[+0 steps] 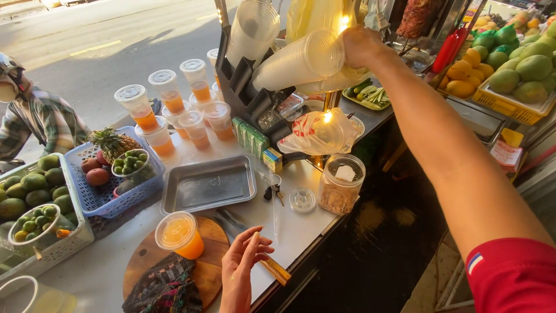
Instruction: Cutting oranges, extracting juice using a manual juicer, adding ice to a cup, and packaging the drink.
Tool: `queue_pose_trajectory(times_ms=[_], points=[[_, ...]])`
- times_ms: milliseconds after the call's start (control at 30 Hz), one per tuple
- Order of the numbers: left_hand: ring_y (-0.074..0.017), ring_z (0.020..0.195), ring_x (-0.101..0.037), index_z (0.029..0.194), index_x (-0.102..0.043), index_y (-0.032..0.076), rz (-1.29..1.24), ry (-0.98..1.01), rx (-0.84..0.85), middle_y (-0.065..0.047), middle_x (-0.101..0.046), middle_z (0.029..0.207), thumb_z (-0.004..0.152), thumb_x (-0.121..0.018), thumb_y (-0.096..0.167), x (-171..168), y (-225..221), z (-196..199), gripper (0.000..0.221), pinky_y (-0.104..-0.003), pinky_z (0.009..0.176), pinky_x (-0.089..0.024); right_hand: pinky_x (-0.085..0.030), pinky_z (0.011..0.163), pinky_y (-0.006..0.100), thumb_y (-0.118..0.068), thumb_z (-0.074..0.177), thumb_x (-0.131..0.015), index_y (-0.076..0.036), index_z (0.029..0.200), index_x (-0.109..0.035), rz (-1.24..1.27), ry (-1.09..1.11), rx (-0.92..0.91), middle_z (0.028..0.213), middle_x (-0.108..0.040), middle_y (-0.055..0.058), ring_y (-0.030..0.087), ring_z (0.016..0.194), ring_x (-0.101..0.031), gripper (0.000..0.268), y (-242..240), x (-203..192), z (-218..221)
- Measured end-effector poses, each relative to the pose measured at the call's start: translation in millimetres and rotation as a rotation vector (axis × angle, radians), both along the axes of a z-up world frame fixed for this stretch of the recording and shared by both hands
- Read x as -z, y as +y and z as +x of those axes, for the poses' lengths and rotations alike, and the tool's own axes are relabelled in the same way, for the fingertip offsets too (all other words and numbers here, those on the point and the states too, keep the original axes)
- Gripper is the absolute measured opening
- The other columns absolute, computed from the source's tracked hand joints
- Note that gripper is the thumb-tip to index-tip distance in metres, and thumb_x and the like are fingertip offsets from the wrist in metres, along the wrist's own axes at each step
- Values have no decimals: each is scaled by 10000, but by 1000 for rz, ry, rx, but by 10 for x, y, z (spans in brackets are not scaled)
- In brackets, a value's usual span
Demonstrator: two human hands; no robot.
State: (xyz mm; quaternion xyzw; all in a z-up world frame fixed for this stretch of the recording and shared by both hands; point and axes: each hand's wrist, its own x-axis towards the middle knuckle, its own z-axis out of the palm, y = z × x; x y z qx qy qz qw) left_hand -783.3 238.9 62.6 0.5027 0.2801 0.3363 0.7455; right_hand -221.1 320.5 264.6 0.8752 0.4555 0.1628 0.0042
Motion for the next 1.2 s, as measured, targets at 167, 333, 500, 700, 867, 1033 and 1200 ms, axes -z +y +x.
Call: queue_pose_trajectory(times_ms=[167, 333, 500, 700, 867, 1033, 1200], points=[[-175, 874, -706, 1263, -675, 5, 22, 43, 25, -102, -742, 950, 976, -604, 262, -201, -40, 46, 392, -315, 785, -541, -616, 807, 441, 1, 846, -638, 48, 1026, -703, -197, 66, 52, 999, -800, 252, 376, 903, -810, 198, 203, 474, 764], [-175, 878, -711, 1263, -672, 1, 54, 31, 51, -102, -741, 950, 974, -605, 258, -220, -36, 30, 392, -316, 791, -542, -589, 764, 465, -52, 818, -693, 36, 917, -720, -55, -152, -71, 906, -744, 242, 373, 825, -739, 135, -195, 61, 237], [-175, 882, -704, 1267, -674, -6, 88, 22, 76, -109, -742, 957, 980, -605, 256, -275, -9, 131, 395, -319, 788, -540, -521, 762, 476, -59, 898, -686, -24, 923, -725, 376, -502, -417, 854, -695, 170, 337, 827, -672, 58, -774, -287, -224], [-175, 889, -719, 1269, -666, -23, 226, -36, 134, -125, -756, 984, 989, -612, 222, -536, -40, 419, 376, -317, 798, -554, -427, 608, 273, -152, 1117, -660, -17, 1028, -699, 999, 226, -517, 802, -627, 44, 99, 658, -572, 167, -1941, -346, -1844], [-152, 1031, -701, 1310, -633, -10, 128, -212, 332, -101, -718, 1128, 1021, -600, 265, -444, -198, 978, 400, -307, 863, -566, -505, 681, 212, -71, 1035, -715, 6, 1278, -699, 948, 880, -401, 971, -718, 32, 55, 764, -610, 256, -2339, 800, -2849], [-113, 834, -671, 1129, -712, -16, -14, -134, 324, -67, -719, 967, 978, -704, 290, 202, -414, 1112, 341, -258, 751, -539, -580, 835, 243, -8, 986, -682, 0, 1467, -552, 882, 1184, -359, 1267, -671, 91, 116, 971, -699, 498, -2497, 1460, -3339], [-119, 506, -542, 818, -640, 24, -217, 26, 59, -58, -628, 647, 891, -823, 282, 675, -507, 756, 324, -262, 495, -403, -597, 759, 262, 8, 988, -661, -21, 1499, -504, 864, 1154, -251, 1377, -645, 115, 162, 899, -753, 536, -2532, 1553, -3548]])
